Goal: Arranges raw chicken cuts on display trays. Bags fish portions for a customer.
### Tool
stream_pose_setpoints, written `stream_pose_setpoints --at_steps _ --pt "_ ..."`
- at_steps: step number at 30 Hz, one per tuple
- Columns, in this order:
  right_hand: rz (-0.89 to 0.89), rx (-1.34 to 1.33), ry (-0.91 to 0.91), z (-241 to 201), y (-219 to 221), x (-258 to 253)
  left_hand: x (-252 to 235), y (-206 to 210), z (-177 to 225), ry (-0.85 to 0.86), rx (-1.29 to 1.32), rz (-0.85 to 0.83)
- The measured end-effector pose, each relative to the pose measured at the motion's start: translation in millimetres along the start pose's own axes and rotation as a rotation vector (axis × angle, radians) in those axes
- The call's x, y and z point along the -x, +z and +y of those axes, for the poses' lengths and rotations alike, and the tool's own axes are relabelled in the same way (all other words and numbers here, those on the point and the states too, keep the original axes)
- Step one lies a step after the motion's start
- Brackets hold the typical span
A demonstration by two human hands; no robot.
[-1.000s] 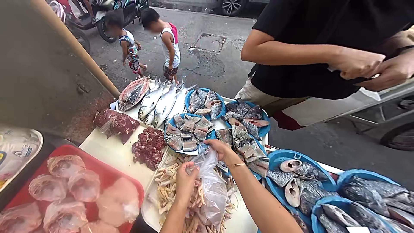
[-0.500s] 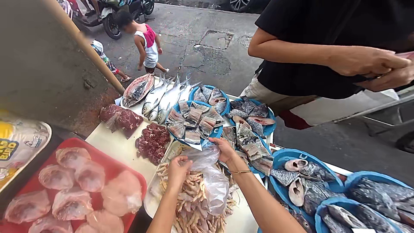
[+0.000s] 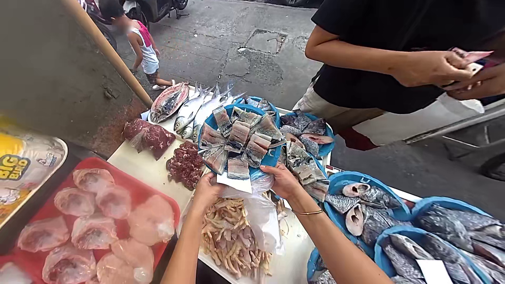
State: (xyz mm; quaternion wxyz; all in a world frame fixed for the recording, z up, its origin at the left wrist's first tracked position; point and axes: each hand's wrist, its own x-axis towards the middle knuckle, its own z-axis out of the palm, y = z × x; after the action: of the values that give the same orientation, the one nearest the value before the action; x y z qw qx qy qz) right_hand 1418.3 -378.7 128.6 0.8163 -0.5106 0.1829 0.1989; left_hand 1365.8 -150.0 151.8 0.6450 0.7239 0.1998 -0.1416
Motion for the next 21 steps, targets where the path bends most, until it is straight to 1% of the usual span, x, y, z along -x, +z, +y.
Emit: stream_pose_setpoints --at_steps 1,3,4,5,7,8,10,11,13,15,17,19,21 --pt "0.011 -0.012 0.004 2.8 0.0 2.9 5.8 -4.0 -3.0 0.079 -0.166 0.063" --pt "0.031 -0.035 0.018 10.0 -1.0 8.2 20.8 -5.4 -10.0 0.269 -0.436 0.259" --pt "0.04 -0.041 0.025 13.8 -2.5 10.4 26.6 -3.6 -15.2 0.394 -0.514 0.346" --pt "0.048 -0.044 0.031 17.3 -4.4 12.2 30.3 -2.2 -19.5 0.529 -0.576 0.381" --pt "0.067 -0.041 0.036 23.0 -8.6 16.2 31.2 1.3 -26.5 0.771 -0.663 0.307" --pt "0.084 -0.036 0.038 25.3 -10.3 19.7 29.9 4.1 -29.2 0.86 -0.7 0.264" --pt "0.125 -0.038 0.04 28.5 -13.9 27.5 27.5 8.8 -31.2 0.976 -0.719 0.227" --pt "0.14 -0.048 0.041 29.1 -16.9 31.1 27.8 9.8 -29.4 1.007 -0.683 0.234" --pt "0.163 -0.076 0.044 30.7 -25.7 37.4 31.3 9.2 -23.0 1.03 -0.527 0.267" --pt "0.193 -0.086 0.047 31.8 -36.5 43.9 37.0 5.5 -15.1 0.992 -0.332 0.237" --pt "0.237 -0.101 0.044 29.6 -45.8 50.9 36.8 0.6 -7.5 0.916 -0.172 0.223" --pt "0.272 -0.132 0.026 27.4 -56.5 56.7 22.8 -4.0 -4.4 0.798 -0.133 0.336" --pt "0.31 -0.157 -0.001 26.6 -66.6 63.6 -8.2 -6.8 -9.3 0.677 -0.2 0.454"
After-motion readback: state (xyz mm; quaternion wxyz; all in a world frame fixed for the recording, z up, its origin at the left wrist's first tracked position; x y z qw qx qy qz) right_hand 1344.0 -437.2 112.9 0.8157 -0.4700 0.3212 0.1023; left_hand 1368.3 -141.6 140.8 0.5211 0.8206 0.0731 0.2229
